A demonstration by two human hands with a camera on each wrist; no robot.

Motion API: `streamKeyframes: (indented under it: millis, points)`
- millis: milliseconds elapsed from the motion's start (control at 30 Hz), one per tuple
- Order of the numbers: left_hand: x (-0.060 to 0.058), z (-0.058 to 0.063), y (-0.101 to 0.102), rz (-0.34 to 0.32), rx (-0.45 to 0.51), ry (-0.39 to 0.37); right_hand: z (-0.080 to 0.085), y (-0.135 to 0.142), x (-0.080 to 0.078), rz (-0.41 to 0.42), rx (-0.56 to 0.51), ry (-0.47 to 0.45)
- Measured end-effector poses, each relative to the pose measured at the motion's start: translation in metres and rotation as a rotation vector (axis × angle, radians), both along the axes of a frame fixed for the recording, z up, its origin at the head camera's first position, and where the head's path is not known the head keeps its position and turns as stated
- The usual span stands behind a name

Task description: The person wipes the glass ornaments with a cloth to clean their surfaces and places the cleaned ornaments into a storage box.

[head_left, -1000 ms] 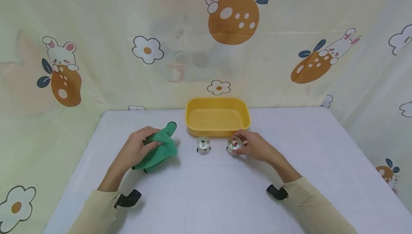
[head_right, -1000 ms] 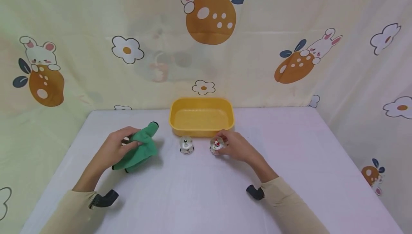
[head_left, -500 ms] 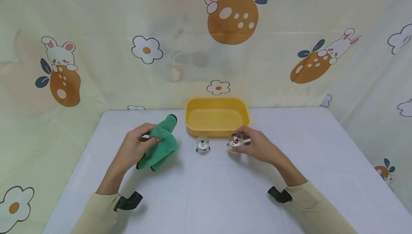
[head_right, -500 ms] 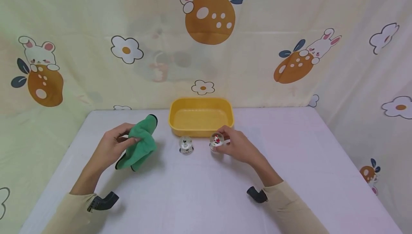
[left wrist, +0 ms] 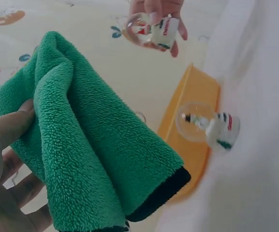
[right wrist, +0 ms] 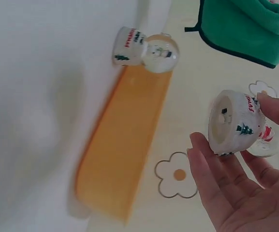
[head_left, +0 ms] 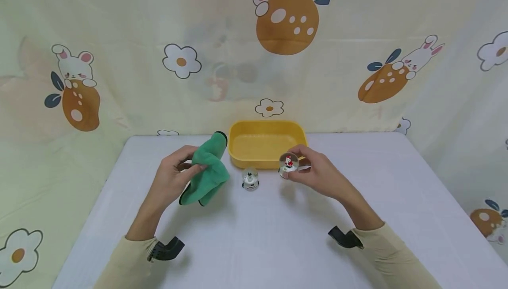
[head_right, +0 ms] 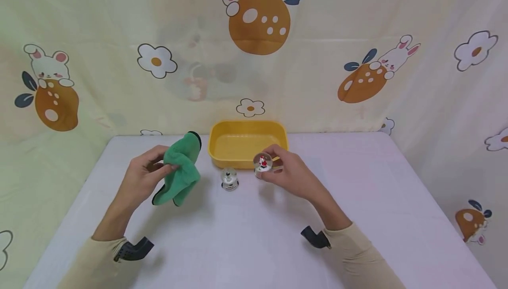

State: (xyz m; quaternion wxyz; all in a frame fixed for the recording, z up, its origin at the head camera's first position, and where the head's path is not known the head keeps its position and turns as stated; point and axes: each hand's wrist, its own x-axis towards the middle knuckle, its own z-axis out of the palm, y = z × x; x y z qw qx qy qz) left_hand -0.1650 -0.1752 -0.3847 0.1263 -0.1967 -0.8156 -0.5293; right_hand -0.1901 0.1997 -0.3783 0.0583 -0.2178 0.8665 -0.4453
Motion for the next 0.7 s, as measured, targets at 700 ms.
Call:
streamKeyframes:
  millis: [700]
  points:
    - [0.000,0.013,0.055,-0.094,0.169,0.037,0.039,-0.033,0.013,0.085,-0.062,0.118]
